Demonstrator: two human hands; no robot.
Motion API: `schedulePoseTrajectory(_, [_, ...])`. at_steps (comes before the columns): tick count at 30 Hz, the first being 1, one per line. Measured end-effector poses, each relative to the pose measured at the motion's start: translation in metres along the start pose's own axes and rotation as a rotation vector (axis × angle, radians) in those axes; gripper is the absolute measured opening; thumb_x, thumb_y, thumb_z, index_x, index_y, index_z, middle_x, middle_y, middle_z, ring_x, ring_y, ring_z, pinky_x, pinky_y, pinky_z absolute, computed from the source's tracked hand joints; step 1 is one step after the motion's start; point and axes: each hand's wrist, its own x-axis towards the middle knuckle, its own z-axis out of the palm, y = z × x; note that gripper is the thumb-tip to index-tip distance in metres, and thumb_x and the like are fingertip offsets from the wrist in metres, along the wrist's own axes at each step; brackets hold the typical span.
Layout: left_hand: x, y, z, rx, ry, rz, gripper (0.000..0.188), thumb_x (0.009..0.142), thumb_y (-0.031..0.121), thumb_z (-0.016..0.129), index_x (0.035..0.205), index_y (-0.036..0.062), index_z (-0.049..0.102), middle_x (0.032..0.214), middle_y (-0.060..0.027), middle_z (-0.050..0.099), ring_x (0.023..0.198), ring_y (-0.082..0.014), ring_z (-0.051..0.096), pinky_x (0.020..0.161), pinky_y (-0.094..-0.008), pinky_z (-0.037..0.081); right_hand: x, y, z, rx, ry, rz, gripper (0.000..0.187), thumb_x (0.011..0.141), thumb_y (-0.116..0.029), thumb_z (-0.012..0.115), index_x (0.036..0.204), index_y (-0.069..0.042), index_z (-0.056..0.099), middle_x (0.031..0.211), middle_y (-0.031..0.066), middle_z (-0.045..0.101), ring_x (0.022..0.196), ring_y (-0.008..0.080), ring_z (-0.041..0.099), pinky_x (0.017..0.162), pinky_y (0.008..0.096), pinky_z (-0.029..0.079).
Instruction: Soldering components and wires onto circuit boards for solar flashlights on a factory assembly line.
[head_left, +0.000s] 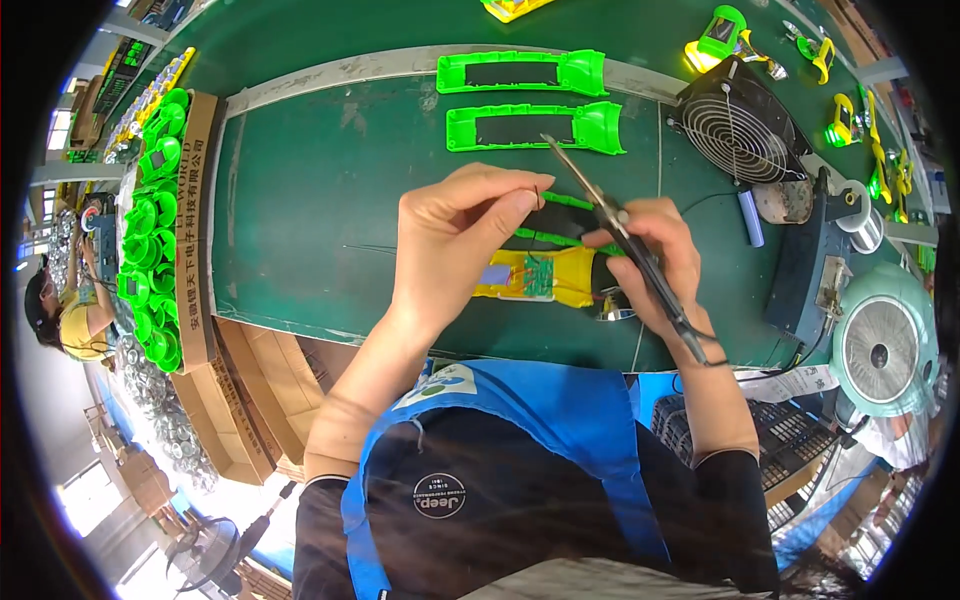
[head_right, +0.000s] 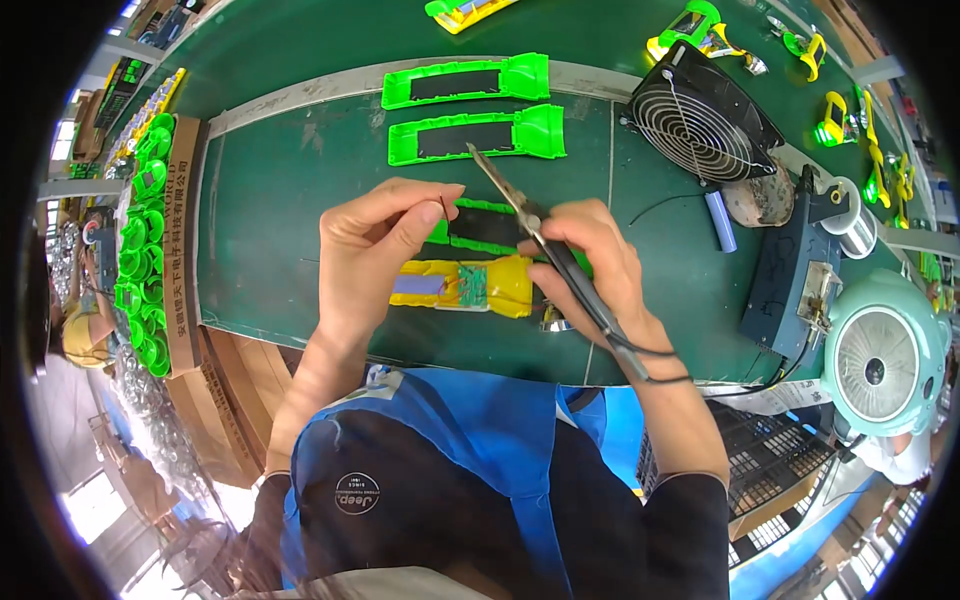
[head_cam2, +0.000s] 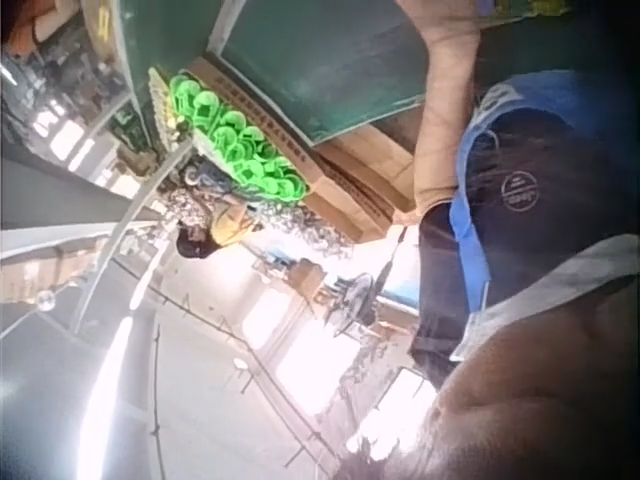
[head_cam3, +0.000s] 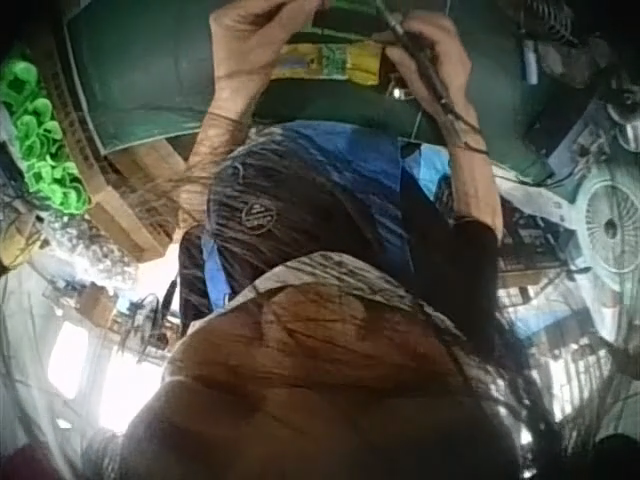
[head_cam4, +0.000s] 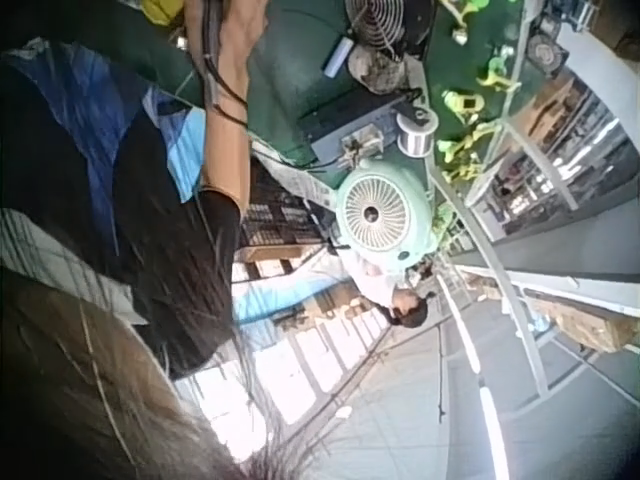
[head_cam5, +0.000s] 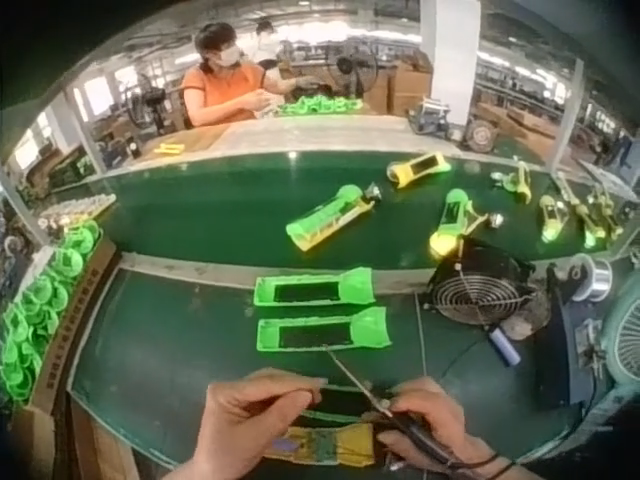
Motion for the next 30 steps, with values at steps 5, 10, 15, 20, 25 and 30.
schedulePoseTrajectory(5, [0.005,-0.002,-0.006,-0.168,-0.103,-0.239,0.017,0.094,0.006,0.062,0.106,-0.0008,0.072,0.091,-0.009,0.072,0.08,-0.0092,0.065,0.069,-0.0222,0.051,-0.013,-0.007,-0.005,-0.079,-0.001,-0.012,0.033,0.092,-0.018,0.066,0.114,-0.003,0.047,0.097,0.0151,0.071,0.097,0.0235,0.056,0.087,0.0358,0.046])
schedulePoseTrajectory(10, [-0.016,0.019,-0.003,-0.189,-0.109,-0.313,0.022,0.094,0.008,0.062,0.114,-0.0002,0.068,0.102,-0.0125,0.071,0.082,-0.0122,0.068,0.069,-0.0244,0.056,-0.015,-0.002,-0.006,-0.108,-0.006,-0.029,0.033,0.089,-0.016,0.069,0.113,-0.002,0.051,0.097,0.015,0.071,0.094,0.0243,0.057,0.085,0.0357,0.046])
schedulePoseTrajectory(15, [-0.022,0.017,-0.002,-0.107,-0.094,-0.26,0.021,0.09,0.0,0.065,0.112,-0.0005,0.068,0.093,-0.0077,0.071,0.083,-0.0107,0.068,0.07,-0.0222,0.055,-0.016,-0.004,-0.012,-0.168,-0.044,-0.065,0.034,0.086,-0.015,0.072,0.11,-0.001,0.054,0.096,0.0169,0.07,0.091,0.0273,0.062,0.077,0.035,0.052])
schedulePoseTrajectory(20, [-0.005,0.004,-0.024,0.048,-0.164,-0.279,0.006,0.089,0.0,0.066,0.095,-0.0012,0.063,0.085,-0.0024,0.067,0.074,-0.0045,0.06,0.065,-0.0188,0.048,-0.023,-0.009,-0.027,-0.109,0.06,-0.059,0.035,0.082,-0.015,0.077,0.106,-0.001,0.055,0.095,0.0183,0.064,0.085,0.0274,0.064,0.071,0.034,0.052])
schedulePoseTrajectory(25, [0.012,0.0,-0.024,0.809,-0.312,0.26,0.009,0.082,-0.004,0.065,0.086,0.0037,0.061,0.083,-0.0054,0.059,0.076,-0.018,0.055,0.066,-0.0304,0.044,-0.018,-0.029,-0.035,0.42,0.221,0.602,0.024,0.089,-0.016,0.068,0.101,-0.001,0.053,0.083,0.0094,0.064,0.072,0.0143,0.062,0.066,0.0271,0.052])
schedulePoseTrajectory(30, [0.022,0.002,-0.008,1.153,-0.42,0.434,0.011,0.074,0.002,0.069,0.082,0.0074,0.065,0.094,-0.0053,0.05,0.09,-0.025,0.05,0.076,-0.0374,0.037,-0.015,-0.017,-0.034,0.598,0.226,0.777,0.021,0.089,-0.016,0.066,0.097,0.0,0.055,0.078,0.0092,0.063,0.065,0.0128,0.062,0.057,0.0249,0.052])
